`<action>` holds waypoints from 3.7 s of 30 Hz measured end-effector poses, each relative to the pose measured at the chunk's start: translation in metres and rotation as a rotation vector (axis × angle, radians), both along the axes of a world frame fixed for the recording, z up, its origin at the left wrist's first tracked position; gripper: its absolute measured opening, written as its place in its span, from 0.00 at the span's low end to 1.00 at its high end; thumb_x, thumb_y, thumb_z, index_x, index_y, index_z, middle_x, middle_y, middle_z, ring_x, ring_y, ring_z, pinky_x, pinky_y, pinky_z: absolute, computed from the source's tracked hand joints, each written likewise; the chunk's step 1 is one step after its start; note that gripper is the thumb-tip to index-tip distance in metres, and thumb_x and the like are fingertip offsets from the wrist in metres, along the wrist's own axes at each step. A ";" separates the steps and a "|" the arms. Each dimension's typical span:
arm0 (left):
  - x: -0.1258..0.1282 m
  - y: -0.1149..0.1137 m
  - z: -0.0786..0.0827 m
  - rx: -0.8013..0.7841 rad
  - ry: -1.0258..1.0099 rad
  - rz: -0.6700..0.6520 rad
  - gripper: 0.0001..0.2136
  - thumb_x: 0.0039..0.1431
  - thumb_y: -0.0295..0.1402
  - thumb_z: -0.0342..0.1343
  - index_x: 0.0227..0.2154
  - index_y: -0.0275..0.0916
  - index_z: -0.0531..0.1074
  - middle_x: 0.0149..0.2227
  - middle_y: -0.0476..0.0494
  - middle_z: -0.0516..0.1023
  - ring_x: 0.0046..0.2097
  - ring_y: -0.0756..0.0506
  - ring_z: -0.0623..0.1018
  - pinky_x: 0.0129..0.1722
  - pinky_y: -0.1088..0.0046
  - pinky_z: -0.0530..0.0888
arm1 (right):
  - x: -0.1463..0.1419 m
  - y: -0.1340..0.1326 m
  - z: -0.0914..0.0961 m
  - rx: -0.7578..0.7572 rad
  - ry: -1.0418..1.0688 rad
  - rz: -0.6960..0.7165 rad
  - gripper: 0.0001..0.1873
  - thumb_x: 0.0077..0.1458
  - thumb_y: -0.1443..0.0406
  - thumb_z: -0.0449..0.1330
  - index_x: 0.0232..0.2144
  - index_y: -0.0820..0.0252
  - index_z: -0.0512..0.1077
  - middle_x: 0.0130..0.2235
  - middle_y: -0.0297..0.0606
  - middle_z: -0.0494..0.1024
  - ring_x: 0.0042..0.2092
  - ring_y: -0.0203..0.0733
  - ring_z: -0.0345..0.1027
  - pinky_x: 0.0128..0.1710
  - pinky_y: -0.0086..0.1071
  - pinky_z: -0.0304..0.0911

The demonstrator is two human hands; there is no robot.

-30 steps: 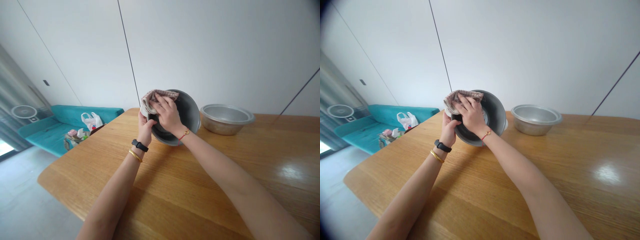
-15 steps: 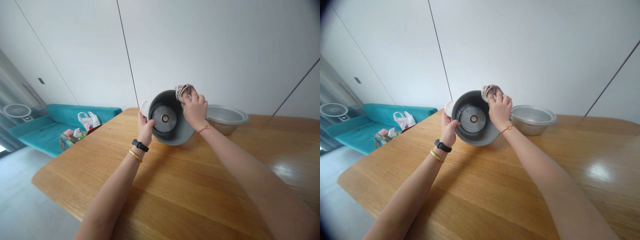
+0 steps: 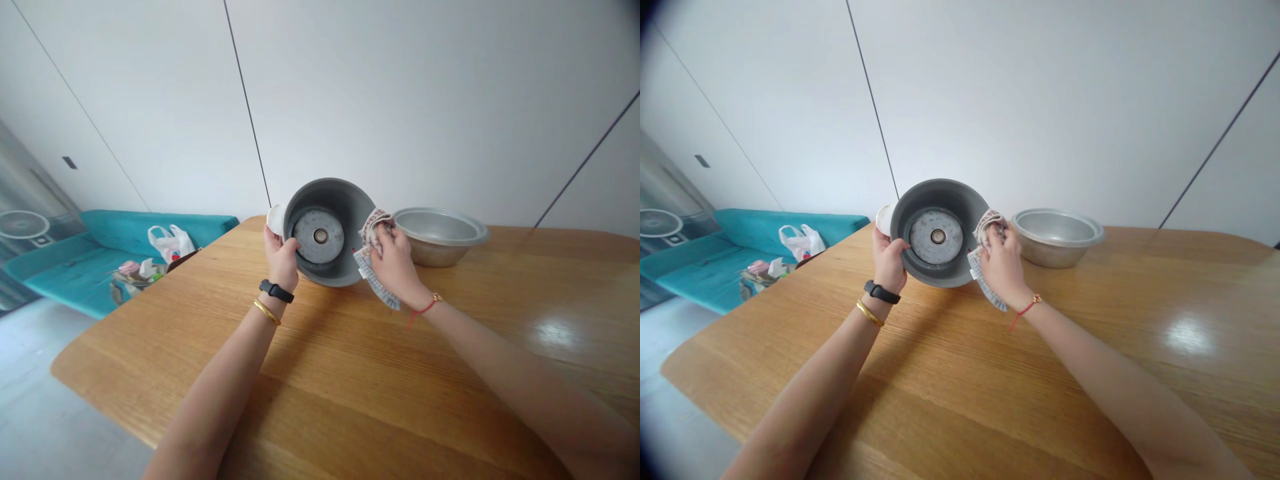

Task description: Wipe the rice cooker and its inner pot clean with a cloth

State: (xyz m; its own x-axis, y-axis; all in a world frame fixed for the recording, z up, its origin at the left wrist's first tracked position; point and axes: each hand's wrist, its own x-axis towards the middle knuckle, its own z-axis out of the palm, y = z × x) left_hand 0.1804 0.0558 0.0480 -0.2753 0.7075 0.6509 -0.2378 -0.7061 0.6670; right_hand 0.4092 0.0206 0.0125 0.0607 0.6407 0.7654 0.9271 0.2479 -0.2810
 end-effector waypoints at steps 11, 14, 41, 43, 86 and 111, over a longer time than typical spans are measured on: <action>-0.007 0.005 -0.001 -0.038 -0.075 0.005 0.36 0.36 0.22 0.55 0.55 0.44 0.69 0.55 0.45 0.76 0.56 0.41 0.75 0.58 0.65 0.71 | -0.051 0.022 0.068 0.083 -0.318 0.242 0.29 0.65 0.71 0.46 0.66 0.60 0.65 0.65 0.52 0.63 0.59 0.57 0.59 0.59 0.52 0.61; -0.005 0.002 -0.001 -0.030 -0.059 -0.025 0.37 0.36 0.21 0.54 0.56 0.44 0.68 0.55 0.45 0.77 0.57 0.40 0.74 0.57 0.66 0.71 | -0.081 0.045 0.072 -0.092 -0.372 0.228 0.30 0.65 0.71 0.45 0.67 0.59 0.63 0.67 0.52 0.62 0.57 0.58 0.59 0.54 0.50 0.65; -0.002 0.000 0.000 0.010 -0.032 -0.047 0.38 0.40 0.22 0.58 0.60 0.43 0.67 0.58 0.43 0.76 0.61 0.38 0.72 0.62 0.61 0.68 | -0.068 0.040 0.070 -0.406 -0.627 -0.128 0.26 0.64 0.72 0.42 0.53 0.72 0.76 0.58 0.63 0.69 0.55 0.62 0.60 0.45 0.47 0.58; -0.001 -0.001 0.001 0.019 -0.030 -0.051 0.37 0.41 0.23 0.58 0.60 0.44 0.67 0.59 0.43 0.75 0.62 0.38 0.72 0.63 0.61 0.67 | -0.072 0.031 0.072 -0.555 -0.607 -0.152 0.24 0.64 0.71 0.46 0.53 0.73 0.76 0.58 0.65 0.70 0.56 0.64 0.62 0.45 0.47 0.60; -0.005 0.001 0.001 -0.032 -0.053 -0.110 0.35 0.42 0.23 0.60 0.58 0.44 0.68 0.58 0.43 0.75 0.61 0.38 0.71 0.65 0.59 0.66 | 0.032 -0.001 -0.034 0.060 0.326 0.165 0.27 0.60 0.67 0.47 0.59 0.58 0.72 0.58 0.49 0.72 0.62 0.52 0.64 0.63 0.51 0.59; 0.016 -0.017 -0.005 0.017 -0.028 0.004 0.30 0.53 0.29 0.64 0.59 0.45 0.66 0.59 0.43 0.74 0.62 0.39 0.72 0.66 0.59 0.66 | -0.087 0.009 0.041 -0.685 0.033 0.645 0.18 0.57 0.70 0.52 0.41 0.59 0.80 0.40 0.40 0.83 0.38 0.44 0.74 0.37 0.32 0.63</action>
State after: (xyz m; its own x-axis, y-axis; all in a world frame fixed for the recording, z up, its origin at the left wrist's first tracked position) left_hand 0.1961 0.0392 0.0435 -0.2962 0.6955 0.6546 -0.2535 -0.7180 0.6482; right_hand 0.3222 0.0300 0.0534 -0.4479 0.8682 0.2136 0.6572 0.4817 -0.5797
